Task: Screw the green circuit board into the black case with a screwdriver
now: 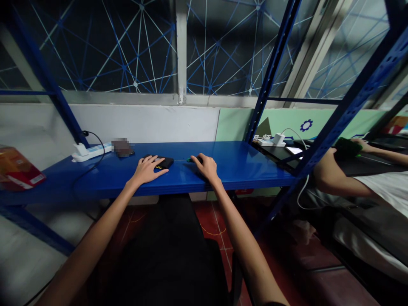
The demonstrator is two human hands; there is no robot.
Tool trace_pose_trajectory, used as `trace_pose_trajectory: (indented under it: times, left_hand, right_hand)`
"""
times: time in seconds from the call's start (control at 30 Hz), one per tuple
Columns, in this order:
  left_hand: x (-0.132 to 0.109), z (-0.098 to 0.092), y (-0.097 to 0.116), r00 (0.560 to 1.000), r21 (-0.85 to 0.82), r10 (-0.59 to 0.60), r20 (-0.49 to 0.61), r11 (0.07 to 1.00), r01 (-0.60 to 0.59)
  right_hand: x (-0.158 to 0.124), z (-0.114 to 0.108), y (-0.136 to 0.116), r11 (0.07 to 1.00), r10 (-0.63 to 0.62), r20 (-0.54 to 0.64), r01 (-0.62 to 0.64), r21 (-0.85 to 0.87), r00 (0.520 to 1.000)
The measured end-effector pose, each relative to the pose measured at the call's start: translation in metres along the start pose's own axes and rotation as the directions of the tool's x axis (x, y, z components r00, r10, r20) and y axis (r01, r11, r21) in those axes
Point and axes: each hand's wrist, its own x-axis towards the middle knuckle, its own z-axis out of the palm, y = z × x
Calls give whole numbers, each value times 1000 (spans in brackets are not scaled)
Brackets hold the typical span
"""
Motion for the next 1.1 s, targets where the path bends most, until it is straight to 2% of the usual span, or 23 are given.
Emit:
trace_pose_trajectory:
  times: [0.23, 0.37, 0.47, 0.7, 0.8, 0.97, 1.1]
  left_hand:
    - [0, -1, 0, 1000, -18, 6, 5, 1000, -6]
    - [0, 0, -1, 1000, -27, 9, 11, 1000, -9]
    - [0, 1, -1, 1000, -21, 9, 3, 1000, -9]
    - [1, 0, 0, 1000, -9, 0, 9, 1000, 0]
    - [0, -1, 0, 1000, -9, -5, 14, 1000, 5]
    - [0, -2, 1, 1000, -11, 0, 17, 1000, 0]
    - [0, -2, 1, 1000, -17, -1, 11, 1000, 1]
  right_hand:
    - [1, 2, 8, 989, -15, 42, 9, 144, 999]
    - [2, 1, 4, 998, 18, -5, -17, 54, 1000]
    - [1, 0, 0, 999, 25, 18, -24, -34, 1000]
    - [2, 3, 9, 993, -24, 47, 19, 113, 999]
    - [3, 2, 8, 996, 1, 37, -4, 90, 999]
    - [1, 0, 0, 999, 30, 39, -28, -42, 999]
    - [1, 2, 4, 996, -55, 43, 52, 67, 998]
